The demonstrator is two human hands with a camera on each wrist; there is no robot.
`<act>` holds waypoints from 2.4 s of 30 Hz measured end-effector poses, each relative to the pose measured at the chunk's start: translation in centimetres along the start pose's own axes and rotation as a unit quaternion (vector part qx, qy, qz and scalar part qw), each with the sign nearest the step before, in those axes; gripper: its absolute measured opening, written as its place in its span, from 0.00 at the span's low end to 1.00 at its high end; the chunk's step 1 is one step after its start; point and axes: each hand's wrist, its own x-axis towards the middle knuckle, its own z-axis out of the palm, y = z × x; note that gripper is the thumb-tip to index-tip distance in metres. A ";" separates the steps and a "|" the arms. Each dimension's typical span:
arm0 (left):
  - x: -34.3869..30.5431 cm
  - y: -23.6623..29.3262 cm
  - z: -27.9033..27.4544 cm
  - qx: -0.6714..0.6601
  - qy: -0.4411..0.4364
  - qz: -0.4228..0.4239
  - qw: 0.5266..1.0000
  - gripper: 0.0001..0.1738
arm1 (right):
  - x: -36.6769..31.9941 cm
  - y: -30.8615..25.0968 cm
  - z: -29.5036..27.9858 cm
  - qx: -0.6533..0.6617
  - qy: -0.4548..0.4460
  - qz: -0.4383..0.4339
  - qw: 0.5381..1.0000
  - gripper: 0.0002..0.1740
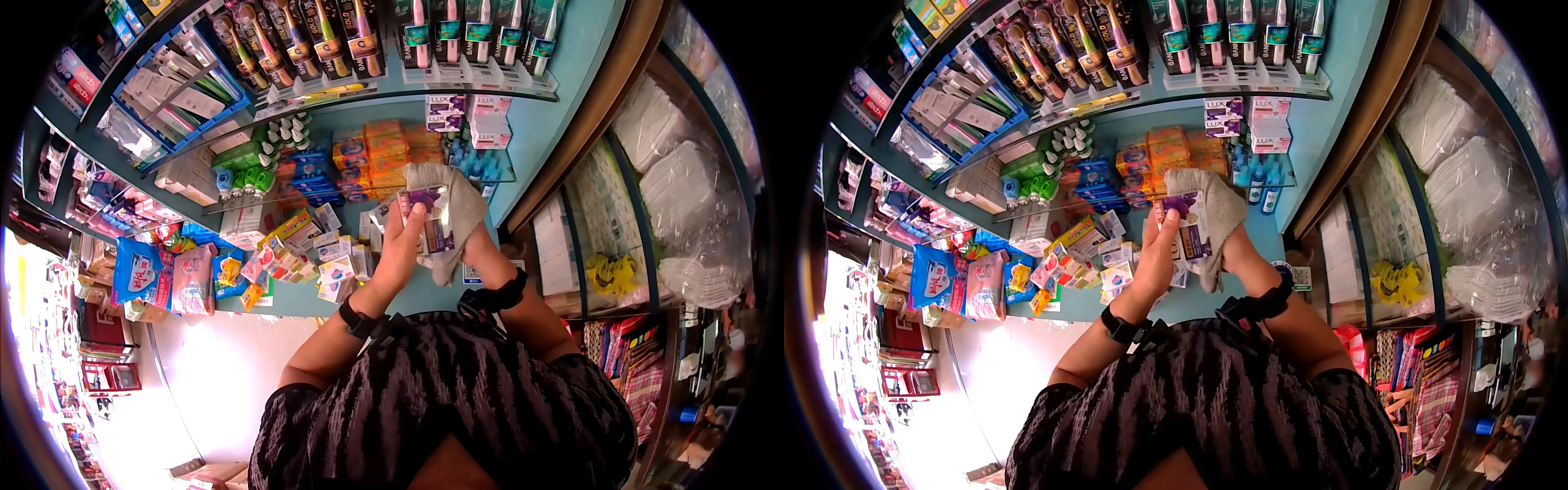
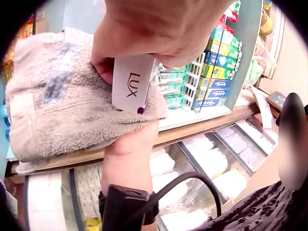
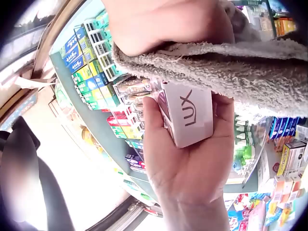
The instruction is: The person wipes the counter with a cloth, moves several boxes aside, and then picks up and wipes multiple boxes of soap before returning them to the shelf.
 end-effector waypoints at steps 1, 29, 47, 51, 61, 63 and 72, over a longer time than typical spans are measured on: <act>0.3 -0.1 0.5 -0.083 0.007 -0.030 0.996 0.20 | 0.0 0.0 -0.5 0.000 0.004 0.004 1.000 0.28; 2.4 -2.6 4.4 -0.320 0.044 -0.164 0.932 0.14 | 0.0 -4.4 -4.3 -0.563 0.027 -0.215 0.798 0.23; -0.1 -9.1 -4.2 -0.072 0.058 -0.227 0.970 0.35 | 0.4 -2.2 -12.0 0.006 0.151 0.019 0.988 0.22; -1.1 -22.3 -9.1 -0.037 0.067 -0.287 0.955 0.31 | -1.4 -3.9 -13.7 -0.002 0.168 0.014 0.986 0.21; -2.4 -32.0 -7.3 0.392 -0.006 -0.284 0.875 0.31 | -5.4 -7.0 -13.8 -0.072 0.418 0.089 0.901 0.22; -2.5 -35.6 -6.7 0.404 -0.018 -0.280 0.871 0.27 | -6.0 -7.9 -12.8 -0.086 0.406 0.107 0.903 0.20; -2.7 -38.7 -3.0 0.382 -0.042 -0.342 0.858 0.24 | -7.5 -8.6 -16.5 -0.050 0.361 0.020 0.931 0.12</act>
